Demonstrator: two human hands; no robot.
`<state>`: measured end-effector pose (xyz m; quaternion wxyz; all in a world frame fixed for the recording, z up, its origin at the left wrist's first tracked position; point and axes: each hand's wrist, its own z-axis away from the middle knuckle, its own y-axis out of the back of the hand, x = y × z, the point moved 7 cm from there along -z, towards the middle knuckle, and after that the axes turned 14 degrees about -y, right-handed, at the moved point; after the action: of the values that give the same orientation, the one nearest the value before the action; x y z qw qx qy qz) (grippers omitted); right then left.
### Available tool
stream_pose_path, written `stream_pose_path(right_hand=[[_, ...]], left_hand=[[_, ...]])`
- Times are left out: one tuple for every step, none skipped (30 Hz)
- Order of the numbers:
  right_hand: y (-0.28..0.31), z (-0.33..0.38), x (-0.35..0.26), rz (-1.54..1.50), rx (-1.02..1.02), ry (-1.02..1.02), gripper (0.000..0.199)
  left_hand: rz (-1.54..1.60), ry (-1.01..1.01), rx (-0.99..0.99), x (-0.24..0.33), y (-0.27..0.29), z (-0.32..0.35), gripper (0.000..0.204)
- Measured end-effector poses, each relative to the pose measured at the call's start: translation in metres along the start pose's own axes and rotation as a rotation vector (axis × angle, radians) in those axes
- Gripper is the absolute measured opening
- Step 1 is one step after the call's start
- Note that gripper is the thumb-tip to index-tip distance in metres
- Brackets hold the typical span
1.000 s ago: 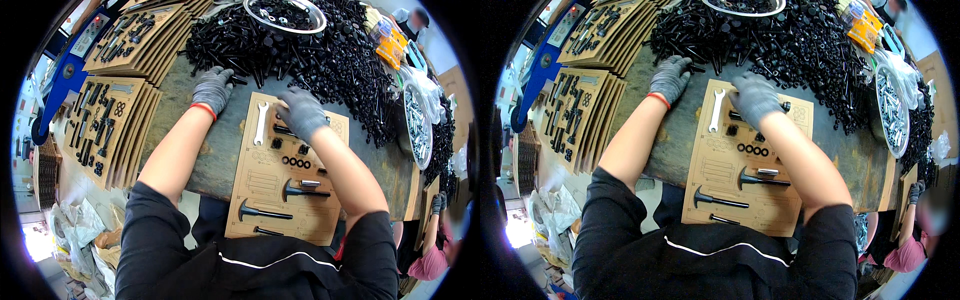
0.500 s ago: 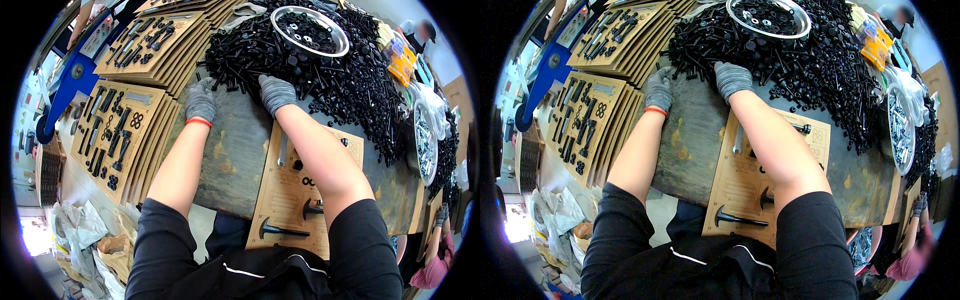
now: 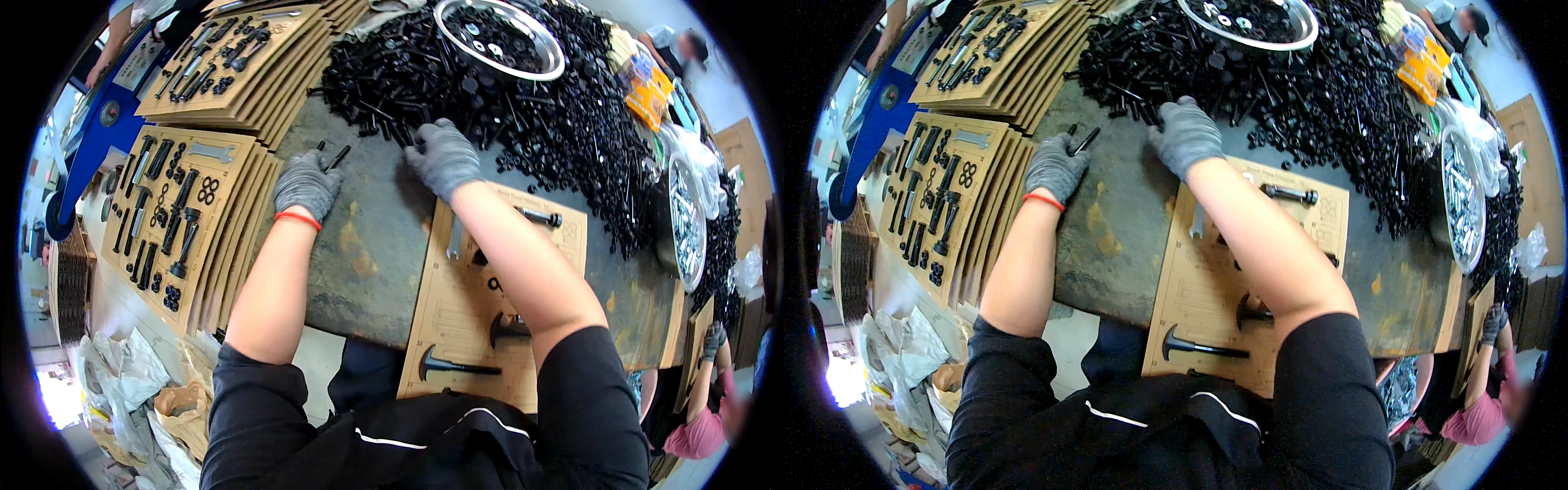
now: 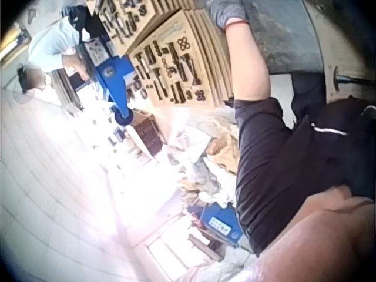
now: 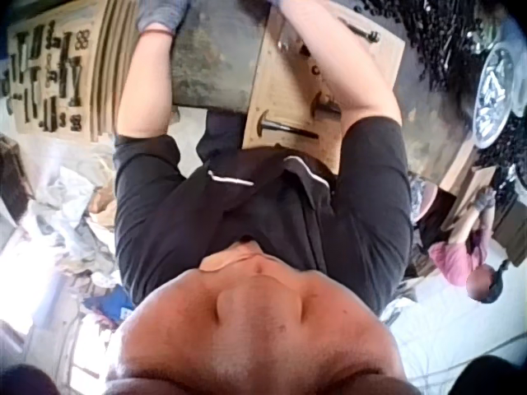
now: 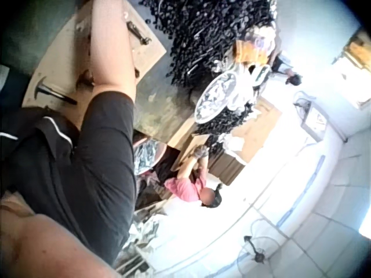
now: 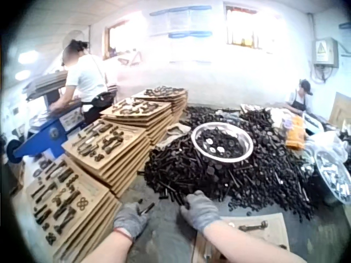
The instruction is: The person arranges various metal tools and hardware onto a cardboard backing sheet. They pick up hammers, bolts, washers, and a wrench from piles on the table and place them into designated slots on the board. The person repeats this process to complete multiple tool kit assemblies.
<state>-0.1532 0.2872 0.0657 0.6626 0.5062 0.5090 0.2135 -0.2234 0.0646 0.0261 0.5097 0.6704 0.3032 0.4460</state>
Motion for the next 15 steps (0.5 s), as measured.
stream_pose_path(right_hand=[[-0.009, 0.003, -0.007, 0.153, -0.035, -0.046, 0.026], [-0.019, 0.000, -0.010, 0.186, -0.099, -0.047, 0.026], [-0.024, -0.009, -0.005, 0.226, -0.155, -0.061, 0.027], [-0.033, -0.019, -0.005, 0.332, -0.287, -0.035, 0.028], [-0.033, -0.023, -0.009, 0.395, -0.305, -0.051, 0.031], [-0.028, -0.020, -0.002, 0.361, -0.322, -0.071, 0.032], [-0.011, -0.011, -0.005, 0.329, -0.334, -0.088, 0.033], [0.007, 0.000, -0.003, 0.251, -0.258, -0.063, 0.034], [0.029, 0.015, 0.007, 0.177, -0.179, -0.040, 0.036], [0.050, 0.032, 0.025, 0.058, -0.129, -0.036, 0.035], [0.068, 0.047, 0.049, -0.056, -0.054, -0.078, 0.033], [0.086, 0.068, 0.076, -0.189, -0.022, -0.040, 0.028], [0.102, 0.091, 0.109, -0.371, 0.057, -0.024, 0.023], [0.124, 0.120, 0.131, -0.460, 0.139, -0.107, 0.017], [0.141, 0.144, 0.160, -0.377, 0.185, -0.225, 0.013]], left_hand=[[-0.082, -0.043, 0.061, -0.001, 0.008, 0.017, 0.030], [-0.078, -0.067, 0.038, 0.003, 0.010, 0.026, 0.029], [-0.062, -0.107, 0.014, 0.012, 0.012, 0.030, 0.028], [-0.047, -0.128, -0.003, 0.018, 0.017, 0.037, 0.026], [-0.059, -0.152, 0.036, 0.017, 0.020, 0.043, 0.024], [-0.056, -0.150, 0.030, 0.013, 0.018, 0.049, 0.023], [-0.050, -0.146, 0.029, 0.008, 0.015, 0.055, 0.023], [-0.020, -0.162, 0.107, 0.001, 0.018, 0.064, 0.023], [0.015, -0.153, 0.106, -0.007, 0.016, 0.071, 0.023], [0.004, -0.143, 0.090, -0.009, 0.016, 0.076, 0.022], [-0.008, -0.131, 0.074, -0.009, 0.017, 0.082, 0.021], [0.046, -0.128, 0.108, -0.001, 0.023, 0.092, 0.019], [0.144, -0.081, 0.026, -0.005, 0.014, 0.098, 0.015], [0.337, -0.023, 0.005, 0.001, 0.011, 0.111, 0.014], [0.530, 0.039, -0.012, 0.012, 0.009, 0.127, 0.013]])
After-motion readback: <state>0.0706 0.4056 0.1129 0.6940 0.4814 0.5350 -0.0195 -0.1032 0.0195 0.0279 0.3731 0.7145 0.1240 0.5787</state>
